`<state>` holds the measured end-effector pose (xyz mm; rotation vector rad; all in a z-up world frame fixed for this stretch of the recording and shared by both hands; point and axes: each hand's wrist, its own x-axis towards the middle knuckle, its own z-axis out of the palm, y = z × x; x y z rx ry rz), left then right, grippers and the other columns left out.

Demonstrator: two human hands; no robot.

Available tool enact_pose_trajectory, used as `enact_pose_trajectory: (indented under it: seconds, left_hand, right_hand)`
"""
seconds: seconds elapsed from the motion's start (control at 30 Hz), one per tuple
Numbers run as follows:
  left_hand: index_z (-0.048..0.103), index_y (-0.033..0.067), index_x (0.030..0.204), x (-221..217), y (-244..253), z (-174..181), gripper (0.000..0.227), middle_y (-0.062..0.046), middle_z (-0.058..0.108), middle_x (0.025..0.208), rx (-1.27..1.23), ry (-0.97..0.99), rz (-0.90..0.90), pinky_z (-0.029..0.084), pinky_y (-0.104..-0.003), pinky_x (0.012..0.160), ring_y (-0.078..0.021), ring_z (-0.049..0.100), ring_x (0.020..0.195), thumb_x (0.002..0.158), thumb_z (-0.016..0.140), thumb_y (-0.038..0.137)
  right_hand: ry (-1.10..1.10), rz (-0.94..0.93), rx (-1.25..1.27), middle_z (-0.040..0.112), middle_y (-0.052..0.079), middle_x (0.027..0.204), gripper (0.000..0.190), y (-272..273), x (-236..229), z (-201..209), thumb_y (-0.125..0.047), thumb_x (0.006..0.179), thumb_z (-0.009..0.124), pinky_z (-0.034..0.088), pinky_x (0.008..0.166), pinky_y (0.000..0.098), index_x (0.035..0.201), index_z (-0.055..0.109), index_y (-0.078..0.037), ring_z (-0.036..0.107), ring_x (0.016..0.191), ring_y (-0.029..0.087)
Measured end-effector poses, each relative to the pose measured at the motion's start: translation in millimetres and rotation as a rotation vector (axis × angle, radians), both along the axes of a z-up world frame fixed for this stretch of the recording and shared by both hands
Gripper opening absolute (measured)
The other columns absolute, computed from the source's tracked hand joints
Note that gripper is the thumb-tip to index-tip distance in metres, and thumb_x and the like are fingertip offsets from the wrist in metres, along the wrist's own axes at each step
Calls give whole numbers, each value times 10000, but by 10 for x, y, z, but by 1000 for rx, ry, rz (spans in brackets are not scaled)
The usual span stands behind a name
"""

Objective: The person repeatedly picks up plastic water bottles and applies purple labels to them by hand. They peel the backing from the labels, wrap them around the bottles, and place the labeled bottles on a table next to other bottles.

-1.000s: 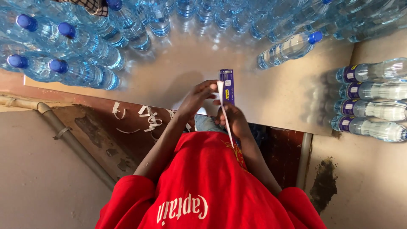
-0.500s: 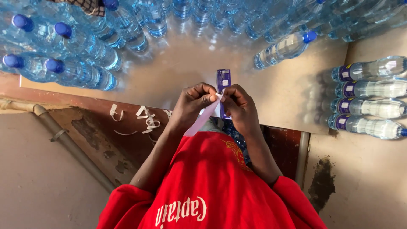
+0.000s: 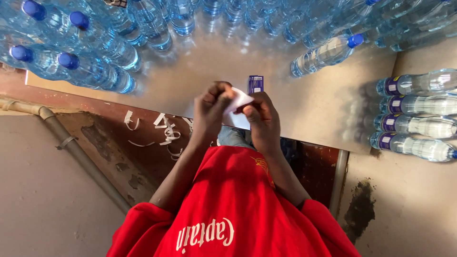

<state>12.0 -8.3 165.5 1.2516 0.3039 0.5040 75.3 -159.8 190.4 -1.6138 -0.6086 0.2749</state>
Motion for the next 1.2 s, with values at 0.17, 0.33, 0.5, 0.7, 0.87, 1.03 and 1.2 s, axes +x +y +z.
enact_pose_trajectory:
  seconds: [0.17,0.33,0.5,0.7,0.87,1.03,1.2]
  left_hand:
    - [777,-3,963,-36,61,20,142,-123,713,892,-28,-79,-140,546,-334,820,-157,593,854,1044,813,108]
    - [718,-1,1102,-120,-20,127,135,-95,693,833,65,-13,14,491,-352,793,-175,588,791,1134,687,126]
    - [762,67,1078,-114,-71,161,49,-132,739,883,355,73,176,561,-429,751,-298,695,745,1079,780,113]
    - [726,46,1093,-164,-90,105,100,-91,626,859,218,57,211,509,-391,755,-204,572,768,1143,690,124]
    - [654,55,1098,-185,-10,88,151,-31,528,824,126,60,310,447,-336,744,-167,508,784,1166,641,189]
    - [529,204,1029,-383,606,295,190,89,517,900,-109,-87,676,415,-235,824,-46,507,815,1179,599,297]
    - [614,142,1164,-544,1167,202,174,17,612,1008,106,-90,864,485,-250,900,-64,580,933,1165,656,312]
  right_hand:
    - [122,15,-48,595,99,687,209,34,16,70,-154,1192,560,568,628,343,1056,676,-48,653,580,190]
    - [244,-38,197,730,173,976,362,147,-38,27,-324,1205,534,689,807,392,1268,666,7,767,864,198]
    - [207,-17,107,671,223,1452,563,194,-186,112,-312,1121,729,601,1142,506,1567,546,-20,704,1286,264]
    - [154,-111,30,749,257,1371,395,257,-156,102,-180,1175,646,665,1041,449,1533,601,-19,771,1209,293]
    - [322,-205,198,771,274,1316,390,240,-49,-273,-169,1137,693,736,930,427,1489,631,-13,826,1072,283]
    - [364,-207,168,776,243,1183,252,-94,22,-1630,-118,1173,605,700,743,317,1379,668,12,799,870,220]
    - [-116,309,-849,792,204,1284,469,-675,-576,-2795,-196,1023,741,580,937,599,1482,661,-141,798,1071,421]
